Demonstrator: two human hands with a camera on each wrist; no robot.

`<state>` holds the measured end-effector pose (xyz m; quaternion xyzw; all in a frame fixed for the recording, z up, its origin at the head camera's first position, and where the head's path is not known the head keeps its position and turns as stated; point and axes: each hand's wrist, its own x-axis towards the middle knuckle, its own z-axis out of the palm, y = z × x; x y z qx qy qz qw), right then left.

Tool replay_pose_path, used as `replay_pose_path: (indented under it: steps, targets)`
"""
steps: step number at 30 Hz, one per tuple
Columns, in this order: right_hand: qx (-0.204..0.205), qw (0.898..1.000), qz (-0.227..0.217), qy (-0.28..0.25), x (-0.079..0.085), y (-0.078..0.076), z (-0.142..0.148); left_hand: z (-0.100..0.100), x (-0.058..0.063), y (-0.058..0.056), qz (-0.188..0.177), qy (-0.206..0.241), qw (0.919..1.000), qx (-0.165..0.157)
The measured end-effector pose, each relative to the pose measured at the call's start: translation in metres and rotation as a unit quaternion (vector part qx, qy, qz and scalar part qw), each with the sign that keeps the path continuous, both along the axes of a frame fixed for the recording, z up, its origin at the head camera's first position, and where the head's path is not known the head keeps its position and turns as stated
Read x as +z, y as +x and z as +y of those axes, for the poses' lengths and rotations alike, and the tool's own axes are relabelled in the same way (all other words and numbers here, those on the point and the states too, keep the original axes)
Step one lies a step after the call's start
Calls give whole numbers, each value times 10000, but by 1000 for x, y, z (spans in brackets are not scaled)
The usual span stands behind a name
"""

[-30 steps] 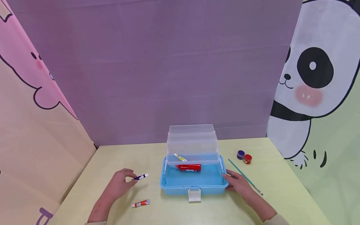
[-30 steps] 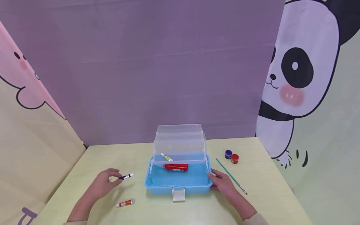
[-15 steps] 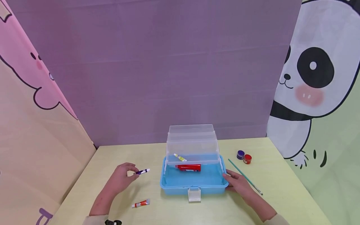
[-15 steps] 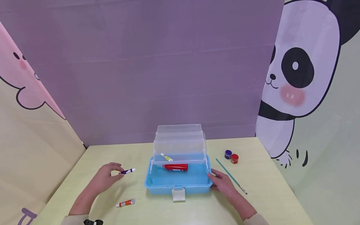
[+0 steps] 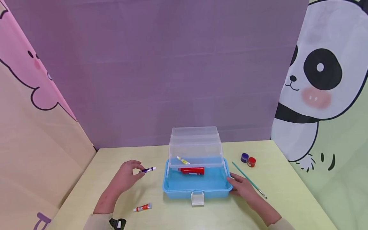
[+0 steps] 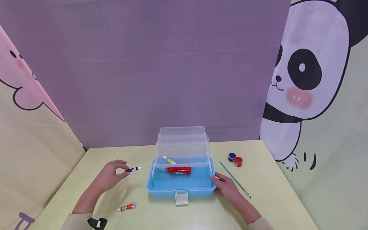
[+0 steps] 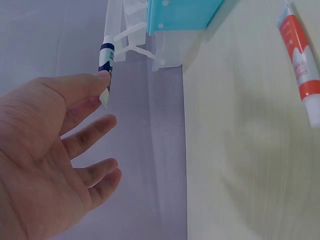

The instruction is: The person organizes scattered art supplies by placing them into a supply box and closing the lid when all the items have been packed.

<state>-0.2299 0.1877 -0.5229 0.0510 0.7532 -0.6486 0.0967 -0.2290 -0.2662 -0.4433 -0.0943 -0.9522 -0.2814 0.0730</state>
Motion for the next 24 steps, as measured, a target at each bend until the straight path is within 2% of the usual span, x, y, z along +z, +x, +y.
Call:
replay_pose_path:
  steps: [11,24]
  targets:
    - [55,10000,12,-37,2,0,-1,11,1,-6,-43,-20,9999,133]
    - [26,10000,3,-44,1,0,0,22,2,-16,220,-12,9997,48]
